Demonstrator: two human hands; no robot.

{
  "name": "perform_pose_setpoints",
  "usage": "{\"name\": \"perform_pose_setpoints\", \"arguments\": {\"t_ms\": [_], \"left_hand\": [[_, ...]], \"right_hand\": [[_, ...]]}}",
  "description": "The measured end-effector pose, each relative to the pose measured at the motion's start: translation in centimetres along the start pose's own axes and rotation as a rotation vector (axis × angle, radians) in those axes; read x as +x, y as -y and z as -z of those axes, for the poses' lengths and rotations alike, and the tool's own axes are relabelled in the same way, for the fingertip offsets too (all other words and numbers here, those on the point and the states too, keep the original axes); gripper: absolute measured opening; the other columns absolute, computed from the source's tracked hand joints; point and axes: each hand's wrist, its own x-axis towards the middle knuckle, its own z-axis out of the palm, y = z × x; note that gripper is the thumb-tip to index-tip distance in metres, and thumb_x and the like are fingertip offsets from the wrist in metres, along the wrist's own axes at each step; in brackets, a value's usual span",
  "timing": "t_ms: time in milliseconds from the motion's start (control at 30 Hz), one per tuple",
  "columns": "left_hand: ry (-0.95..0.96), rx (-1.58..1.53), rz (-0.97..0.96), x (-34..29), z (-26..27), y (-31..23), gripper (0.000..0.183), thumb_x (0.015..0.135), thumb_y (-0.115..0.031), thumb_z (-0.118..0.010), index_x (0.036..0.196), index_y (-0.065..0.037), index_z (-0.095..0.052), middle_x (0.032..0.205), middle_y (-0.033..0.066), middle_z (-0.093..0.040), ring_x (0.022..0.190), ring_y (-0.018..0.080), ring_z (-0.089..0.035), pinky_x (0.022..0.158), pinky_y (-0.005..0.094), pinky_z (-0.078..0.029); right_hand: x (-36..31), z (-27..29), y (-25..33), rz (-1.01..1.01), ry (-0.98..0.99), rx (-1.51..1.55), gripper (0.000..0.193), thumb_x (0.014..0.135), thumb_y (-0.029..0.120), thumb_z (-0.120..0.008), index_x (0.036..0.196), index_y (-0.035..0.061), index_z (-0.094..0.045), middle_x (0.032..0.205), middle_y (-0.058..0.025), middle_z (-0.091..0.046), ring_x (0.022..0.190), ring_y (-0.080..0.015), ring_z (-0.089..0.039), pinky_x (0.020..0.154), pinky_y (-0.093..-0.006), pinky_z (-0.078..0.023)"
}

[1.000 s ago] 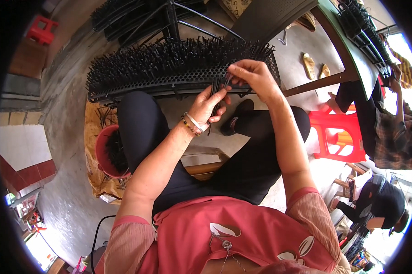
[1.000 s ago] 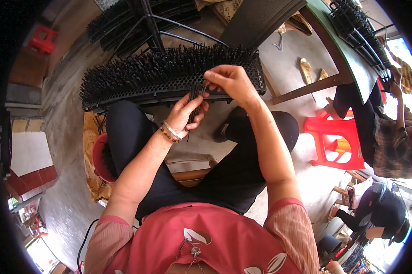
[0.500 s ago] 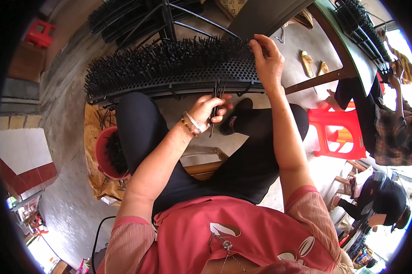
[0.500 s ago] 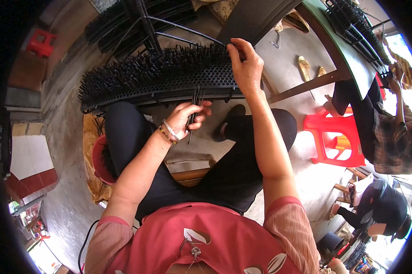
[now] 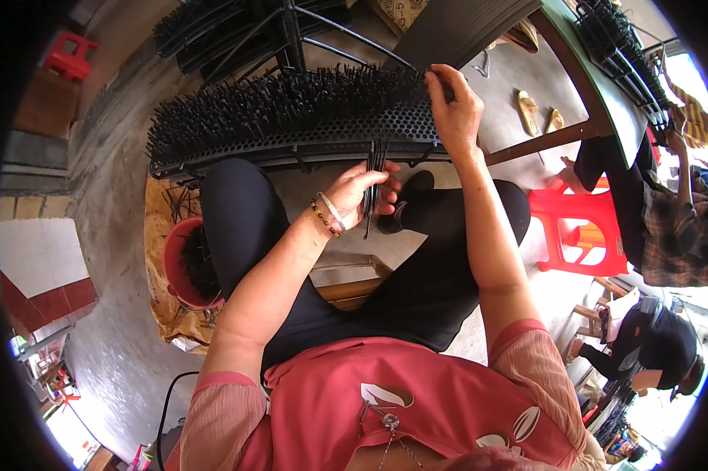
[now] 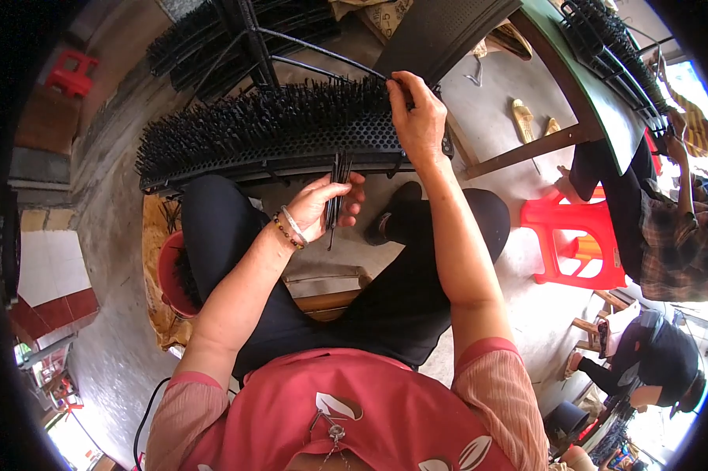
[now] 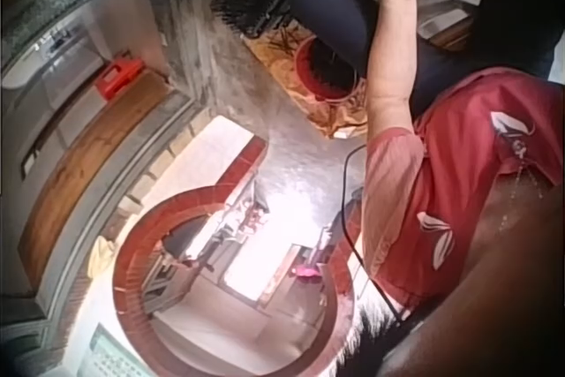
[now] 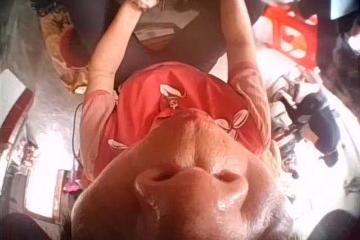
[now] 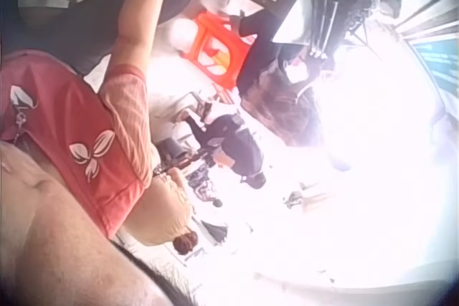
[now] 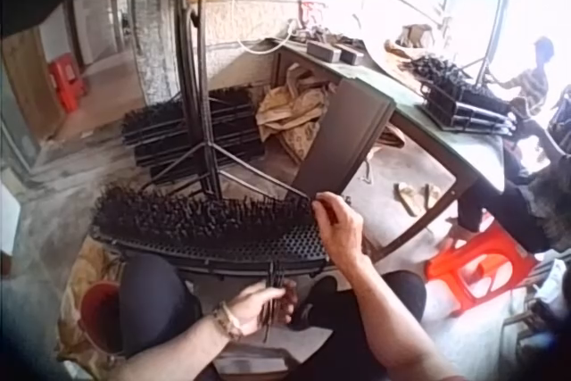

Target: Manually inserting bundles of black filaments into holes on a long brush strip base.

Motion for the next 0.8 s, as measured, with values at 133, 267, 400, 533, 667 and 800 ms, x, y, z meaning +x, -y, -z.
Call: {"name": "perform_pose_setpoints", "arguments": {"t_ms": [133, 267, 400, 533, 667, 800], "left_hand": [[0.010, 0.022, 0.035, 0.0, 0.0, 0.0, 0.025, 0.090, -0.015, -0.048, 0.115, -0.008, -0.050, 0.090, 0.0083, -0.059, 0.075, 0.0154, -0.061, 0.062, 0.0297, -0.056], [-0.026, 0.102, 0.053, -0.2, -0.2, -0.2, 0.024, 0.090, -0.015, -0.047, 0.114, -0.009, -0.051, 0.089, 0.0076, -0.058, 0.069, 0.0139, -0.059, 0.053, 0.0251, -0.051], [0.040, 0.062, 0.064, 0.3, 0.5, 0.2, 0.023, 0.090, -0.014, -0.047, 0.112, -0.009, -0.051, 0.086, 0.0074, -0.056, 0.058, 0.0087, -0.046, 0.042, 0.0181, -0.034], [0.030, 0.083, 0.034, 0.5, 0.4, 0.1, 0.023, 0.091, -0.014, -0.046, 0.113, -0.008, -0.051, 0.084, 0.0074, -0.055, 0.055, 0.0065, -0.038, 0.039, 0.0156, -0.027], [0.047, 0.056, 0.016, 0.4, 0.5, 0.0, 0.023, 0.093, -0.017, -0.046, 0.113, -0.008, -0.052, 0.084, 0.0068, -0.055, 0.055, 0.0062, -0.039, 0.039, 0.0153, -0.026], [0.029, 0.042, 0.007, 0.4, 0.3, -0.2, 0.024, 0.095, -0.022, -0.046, 0.113, -0.008, -0.053, 0.084, 0.0061, -0.054, 0.056, 0.0060, -0.039, 0.039, 0.0149, -0.027]], "right_hand": [[0.0, -0.4, 0.0, 0.069, -0.034, -0.083, 0.015, 0.083, 0.008, -0.067, 0.096, 0.0020, -0.063, 0.079, -0.0089, -0.067, 0.071, -0.0112, -0.064, 0.065, -0.0245, -0.050], [0.2, -0.7, -0.2, 0.160, -0.040, -0.147, 0.015, 0.082, 0.008, -0.068, 0.095, 0.0024, -0.063, 0.077, -0.0088, -0.067, 0.069, -0.0118, -0.064, 0.064, -0.0242, -0.050], [0.3, -0.9, 0.4, -0.005, -0.043, -0.054, 0.016, 0.080, 0.009, -0.069, 0.094, 0.0020, -0.064, 0.077, -0.0093, -0.067, 0.068, -0.0139, -0.065, 0.064, -0.0245, -0.050], [0.5, -0.9, 0.4, -0.009, -0.036, -0.062, 0.016, 0.080, 0.009, -0.069, 0.093, 0.0014, -0.064, 0.078, -0.0098, -0.068, 0.069, -0.0143, -0.066, 0.065, -0.0245, -0.050], [0.5, -0.4, -0.1, 0.074, -0.012, -0.161, 0.016, 0.081, 0.010, -0.069, 0.093, 0.0014, -0.065, 0.079, -0.0108, -0.068, 0.071, -0.0137, -0.066, 0.066, -0.0253, -0.050], [0.5, -0.1, -0.4, 0.043, -0.034, -0.130, 0.016, 0.081, 0.011, -0.069, 0.093, 0.0019, -0.065, 0.079, -0.0114, -0.068, 0.072, -0.0155, -0.066, 0.066, -0.0264, -0.051]]}}
